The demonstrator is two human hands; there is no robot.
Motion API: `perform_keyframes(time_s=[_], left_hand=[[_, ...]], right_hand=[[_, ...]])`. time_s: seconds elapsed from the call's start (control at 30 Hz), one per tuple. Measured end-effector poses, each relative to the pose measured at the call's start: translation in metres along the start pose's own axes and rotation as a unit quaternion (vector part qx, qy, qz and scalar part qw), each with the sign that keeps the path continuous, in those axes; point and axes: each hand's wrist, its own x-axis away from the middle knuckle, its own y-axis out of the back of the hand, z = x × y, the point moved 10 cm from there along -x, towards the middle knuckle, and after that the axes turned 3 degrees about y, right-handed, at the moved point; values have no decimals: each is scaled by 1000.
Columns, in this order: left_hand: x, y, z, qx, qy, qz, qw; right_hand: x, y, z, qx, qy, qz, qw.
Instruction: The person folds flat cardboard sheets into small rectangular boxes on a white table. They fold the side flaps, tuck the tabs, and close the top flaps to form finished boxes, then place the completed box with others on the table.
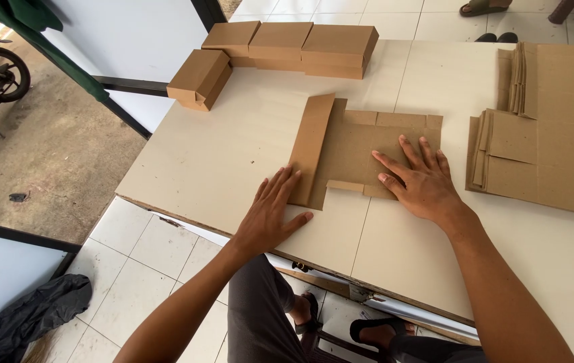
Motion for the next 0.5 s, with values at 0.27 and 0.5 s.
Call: perform_keyframes(time_s=[0.27,0.5], left_hand=[[-5,17,44,224,51,-140,963],[-14,50,31,477,39,-190,857]], right_hand=[[1,4,0,-15,13,-19,1000],[1,4,-1,-7,17,-27,999]])
